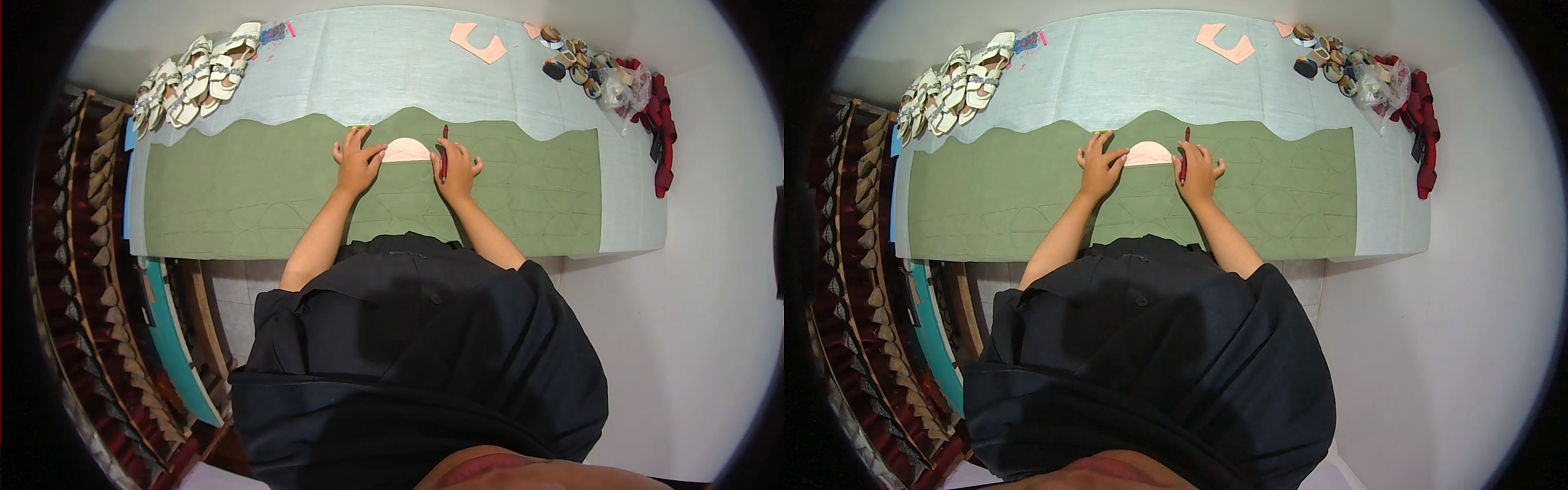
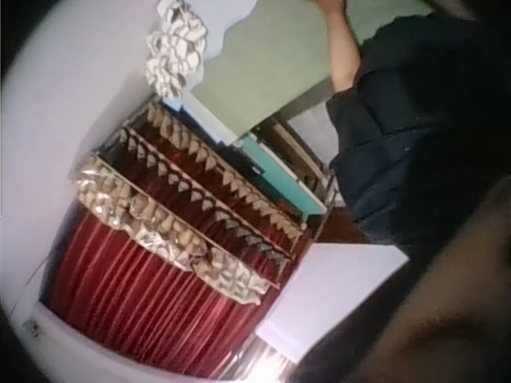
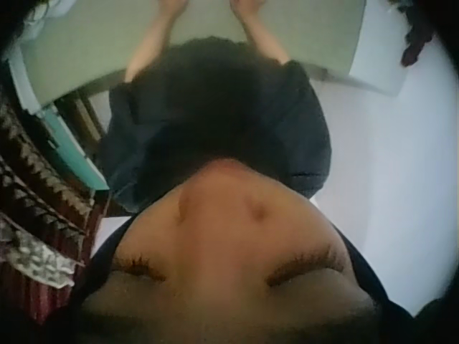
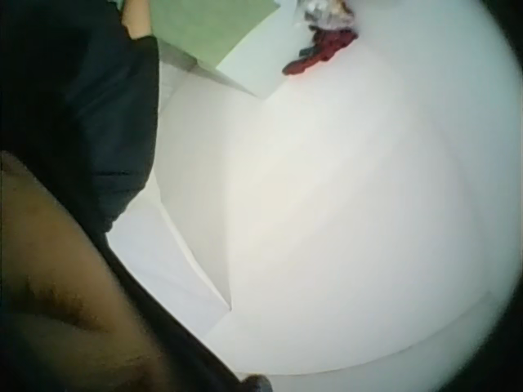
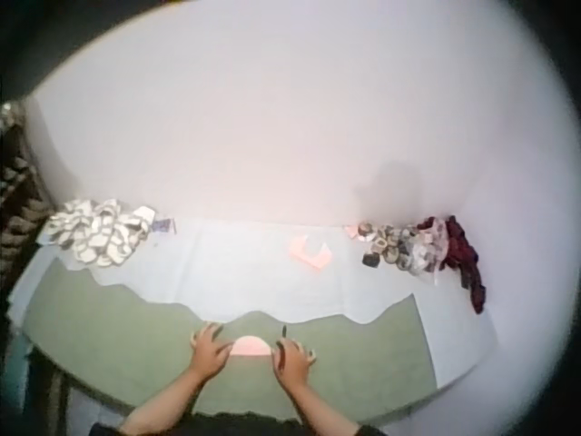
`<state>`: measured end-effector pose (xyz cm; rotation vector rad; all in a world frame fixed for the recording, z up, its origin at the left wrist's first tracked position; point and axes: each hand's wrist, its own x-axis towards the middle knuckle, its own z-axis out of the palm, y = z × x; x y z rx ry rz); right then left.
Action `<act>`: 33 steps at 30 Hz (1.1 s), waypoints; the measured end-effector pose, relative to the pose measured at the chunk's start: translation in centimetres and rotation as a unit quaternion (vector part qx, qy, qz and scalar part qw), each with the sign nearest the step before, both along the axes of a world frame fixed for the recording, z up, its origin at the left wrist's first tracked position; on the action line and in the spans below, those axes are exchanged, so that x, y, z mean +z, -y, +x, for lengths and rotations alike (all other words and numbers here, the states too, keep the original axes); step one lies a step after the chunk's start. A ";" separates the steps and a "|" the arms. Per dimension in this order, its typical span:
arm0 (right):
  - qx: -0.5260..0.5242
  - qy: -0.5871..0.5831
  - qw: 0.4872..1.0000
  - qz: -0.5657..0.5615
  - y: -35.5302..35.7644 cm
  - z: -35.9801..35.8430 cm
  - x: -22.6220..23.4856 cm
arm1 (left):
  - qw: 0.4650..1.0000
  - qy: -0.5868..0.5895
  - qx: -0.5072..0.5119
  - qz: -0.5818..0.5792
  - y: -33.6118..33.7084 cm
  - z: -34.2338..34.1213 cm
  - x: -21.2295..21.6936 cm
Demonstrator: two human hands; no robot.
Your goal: The person uses a red pen to trace the outline of a white curved template onto a large piece of green fabric laid out on a table. The person repeatedly repositions the template and traces its shape multiple times across the fabric surface.
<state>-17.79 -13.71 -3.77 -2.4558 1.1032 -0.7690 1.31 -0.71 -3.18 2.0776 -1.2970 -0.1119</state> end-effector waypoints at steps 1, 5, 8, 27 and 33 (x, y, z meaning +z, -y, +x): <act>-0.001 -0.001 1.000 0.000 0.0 0.0 0.0 | 1.000 0.000 0.000 -0.001 0.0 0.0 0.0; -0.005 -0.012 1.000 0.005 -0.1 0.0 0.2 | 1.000 0.005 0.001 -0.002 -0.1 0.0 -0.1; -0.011 -0.013 1.000 0.008 0.0 0.0 0.1 | 1.000 0.009 0.002 -0.003 0.0 -0.1 -0.1; -0.015 -0.013 1.000 0.015 -0.1 0.0 0.4 | 1.000 0.010 0.004 -0.008 -0.1 -0.1 -0.2; -0.020 0.022 0.999 0.027 -0.1 0.2 0.5 | 1.000 -0.002 0.029 -0.006 0.0 0.0 0.0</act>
